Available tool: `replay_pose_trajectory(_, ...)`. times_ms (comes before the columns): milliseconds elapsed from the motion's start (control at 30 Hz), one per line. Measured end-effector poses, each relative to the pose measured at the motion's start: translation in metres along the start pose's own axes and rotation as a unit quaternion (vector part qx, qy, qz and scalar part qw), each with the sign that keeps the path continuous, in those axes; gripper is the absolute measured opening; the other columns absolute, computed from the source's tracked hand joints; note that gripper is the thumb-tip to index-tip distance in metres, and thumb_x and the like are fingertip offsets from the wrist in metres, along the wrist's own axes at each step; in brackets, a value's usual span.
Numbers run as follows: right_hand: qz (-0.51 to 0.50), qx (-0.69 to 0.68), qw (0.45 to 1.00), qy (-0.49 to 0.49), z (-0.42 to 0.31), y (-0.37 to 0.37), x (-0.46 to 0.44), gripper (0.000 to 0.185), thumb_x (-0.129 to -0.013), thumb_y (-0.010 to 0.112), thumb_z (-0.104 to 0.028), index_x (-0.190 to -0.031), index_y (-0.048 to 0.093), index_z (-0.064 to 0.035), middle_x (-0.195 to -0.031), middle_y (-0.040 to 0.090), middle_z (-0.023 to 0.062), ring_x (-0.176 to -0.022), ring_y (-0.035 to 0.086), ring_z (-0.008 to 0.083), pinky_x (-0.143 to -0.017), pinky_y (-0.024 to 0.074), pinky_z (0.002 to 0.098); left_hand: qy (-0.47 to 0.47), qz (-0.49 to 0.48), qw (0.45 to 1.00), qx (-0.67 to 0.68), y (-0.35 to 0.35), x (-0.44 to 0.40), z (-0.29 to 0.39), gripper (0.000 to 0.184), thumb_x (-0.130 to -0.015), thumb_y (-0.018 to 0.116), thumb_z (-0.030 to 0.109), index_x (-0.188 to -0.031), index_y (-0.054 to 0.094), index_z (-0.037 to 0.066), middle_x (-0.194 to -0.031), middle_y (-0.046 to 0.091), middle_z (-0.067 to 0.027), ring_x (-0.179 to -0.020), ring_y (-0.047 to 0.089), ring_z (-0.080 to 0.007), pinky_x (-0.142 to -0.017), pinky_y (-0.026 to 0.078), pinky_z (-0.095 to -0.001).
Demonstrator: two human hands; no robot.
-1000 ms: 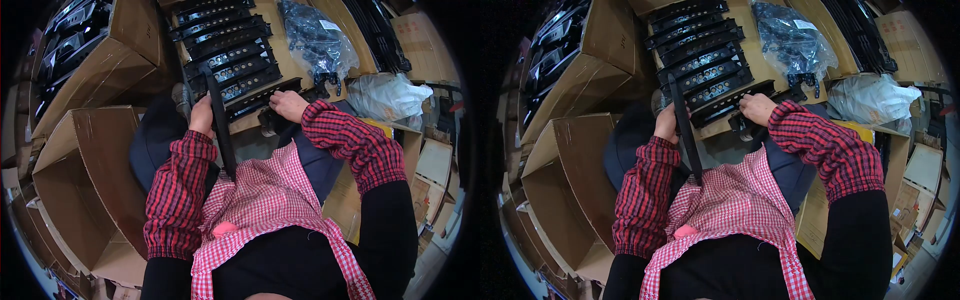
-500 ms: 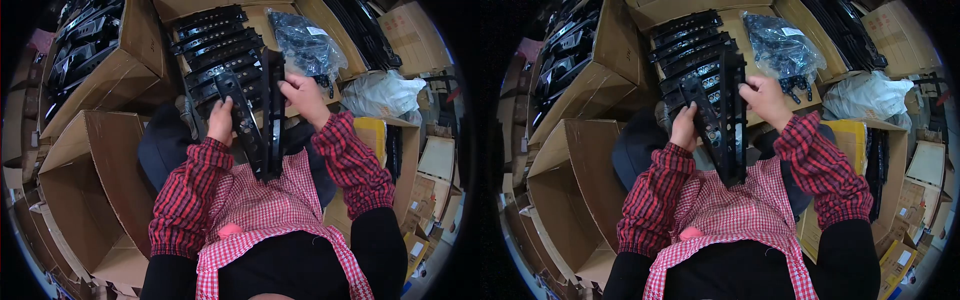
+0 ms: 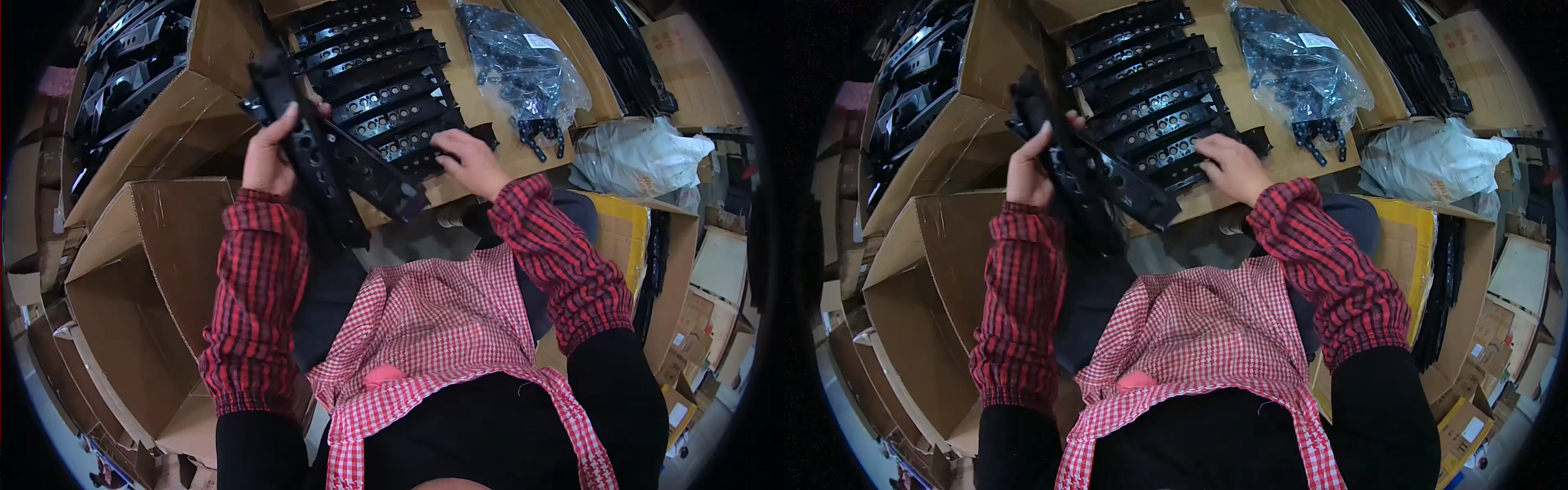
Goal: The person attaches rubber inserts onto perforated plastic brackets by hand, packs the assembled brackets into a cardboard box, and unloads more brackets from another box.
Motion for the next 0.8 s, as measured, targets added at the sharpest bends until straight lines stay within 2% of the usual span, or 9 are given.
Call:
replay_pose_trajectory(67, -0.033, 0.047, 0.997, -0.041, -0.005, 0.025, -0.007, 0.031, -0.075, 0.058, -0.007, -0.106, 0.059, -0.0059, -0.105, 0.058, 0.0094, -0.100, 0.055, 0.0281, -0.081, 0.0456, 0.0378, 0.065, 0.018, 0.989, 0.130, -0.012, -0.003, 0.018, 0.035, -0.092, 0.048, 0.019, -0.116, 0.052, -0.005, -0.115, 0.058, -0.0165, -0.106, 0.056, -0.0253, -0.092, 0.046, -0.0382)
replay_pose_trajectory(133, -0.128, 0.160, 0.976, -0.079, -0.018, 0.044, -0.018, 0.028, -0.076, 0.058, -0.009, -0.104, 0.061, -0.0075, -0.105, 0.057, 0.0074, -0.099, 0.054, 0.0250, -0.078, 0.0458, 0.0378, 0.098, 0.027, 0.984, 0.149, -0.024, -0.007, 0.024, 0.034, -0.092, 0.049, 0.019, -0.116, 0.052, -0.005, -0.114, 0.059, -0.0167, -0.106, 0.056, -0.0257, -0.093, 0.046, -0.0389)
replay_pose_trajectory(267, -0.208, 0.270, 0.935, -0.103, -0.016, 0.065, -0.027, 0.026, -0.076, 0.056, -0.012, -0.101, 0.059, -0.0055, -0.096, 0.056, 0.0074, -0.098, 0.054, 0.0234, -0.075, 0.0471, 0.0350, 0.142, 0.046, 0.977, 0.151, -0.030, -0.011, 0.025, 0.032, -0.092, 0.049, 0.018, -0.115, 0.053, -0.004, -0.113, 0.060, -0.0163, -0.105, 0.057, -0.0255, -0.092, 0.046, -0.0390)
replay_pose_trajectory(300, -0.273, 0.302, 0.911, -0.071, -0.031, 0.054, -0.032, 0.025, -0.074, 0.058, -0.013, -0.098, 0.059, -0.0043, -0.092, 0.054, 0.0082, -0.095, 0.055, 0.0233, -0.073, 0.0480, 0.0338, 0.132, 0.033, 0.981, 0.137, -0.030, -0.011, 0.026, 0.037, -0.093, 0.046, 0.017, -0.123, 0.047, -0.005, -0.118, 0.056, -0.0173, -0.110, 0.054, -0.0271, -0.094, 0.045, -0.0412)
replay_pose_trajectory(433, -0.151, 0.249, 0.954, -0.075, -0.020, 0.043, -0.016, 0.021, -0.074, 0.058, -0.013, -0.093, 0.060, -0.0047, -0.091, 0.054, 0.0080, -0.090, 0.057, 0.0233, -0.073, 0.0488, 0.0337, 0.126, 0.042, 0.983, 0.130, -0.030, -0.002, 0.026, 0.035, -0.093, 0.047, 0.017, -0.121, 0.049, -0.004, -0.117, 0.057, -0.0168, -0.109, 0.055, -0.0269, -0.093, 0.045, -0.0415)
replay_pose_trajectory(500, -0.144, 0.240, 0.955, -0.094, -0.015, 0.048, -0.002, 0.021, -0.074, 0.058, -0.014, -0.094, 0.060, -0.0054, -0.091, 0.054, 0.0077, -0.091, 0.056, 0.0234, -0.073, 0.0488, 0.0336, 0.126, 0.060, 0.980, 0.141, -0.026, 0.000, 0.027, 0.030, -0.091, 0.052, 0.017, -0.114, 0.055, -0.001, -0.110, 0.061, -0.0142, -0.099, 0.059, -0.0238, -0.086, 0.048, -0.0361)
replay_pose_trajectory(567, -0.113, 0.225, 0.959, -0.127, -0.018, 0.054, 0.001, 0.020, -0.075, 0.057, -0.013, -0.093, 0.060, -0.0070, -0.090, 0.054, 0.0067, -0.090, 0.056, 0.0230, -0.073, 0.0487, 0.0336, 0.126, 0.055, 0.980, 0.142, -0.031, 0.000, 0.024, 0.029, -0.091, 0.052, 0.017, -0.113, 0.055, -0.001, -0.110, 0.061, -0.0140, -0.099, 0.059, -0.0246, -0.087, 0.048, -0.0373)
replay_pose_trajectory(767, -0.125, 0.246, 0.957, -0.090, -0.008, 0.075, -0.010, 0.019, -0.071, 0.058, -0.008, -0.089, 0.064, -0.0072, -0.092, 0.055, 0.0055, -0.090, 0.056, 0.0220, -0.071, 0.0507, 0.0334, 0.116, 0.084, 0.978, 0.149, -0.032, 0.003, 0.019, 0.029, -0.091, 0.051, 0.014, -0.115, 0.054, -0.003, -0.114, 0.059, -0.0143, -0.107, 0.055, -0.0258, -0.094, 0.045, -0.0391)
replay_pose_trajectory(800, -0.136, 0.252, 0.954, -0.089, -0.013, 0.075, -0.015, 0.017, -0.075, 0.055, -0.010, -0.090, 0.062, -0.0043, -0.091, 0.054, 0.0072, -0.091, 0.056, 0.0241, -0.070, 0.0507, 0.0353, 0.121, 0.087, 0.978, 0.147, -0.028, 0.004, 0.019, 0.030, -0.091, 0.051, 0.015, -0.115, 0.054, -0.002, -0.114, 0.059, -0.0141, -0.107, 0.055, -0.0259, -0.094, 0.044, -0.0389)
Point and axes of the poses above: each hand's wrist, its own x-axis away from the middle knuckle, its own y-axis out of the palm, z = x × y, the point moved 3 cm from there along -x, towards the middle knuckle
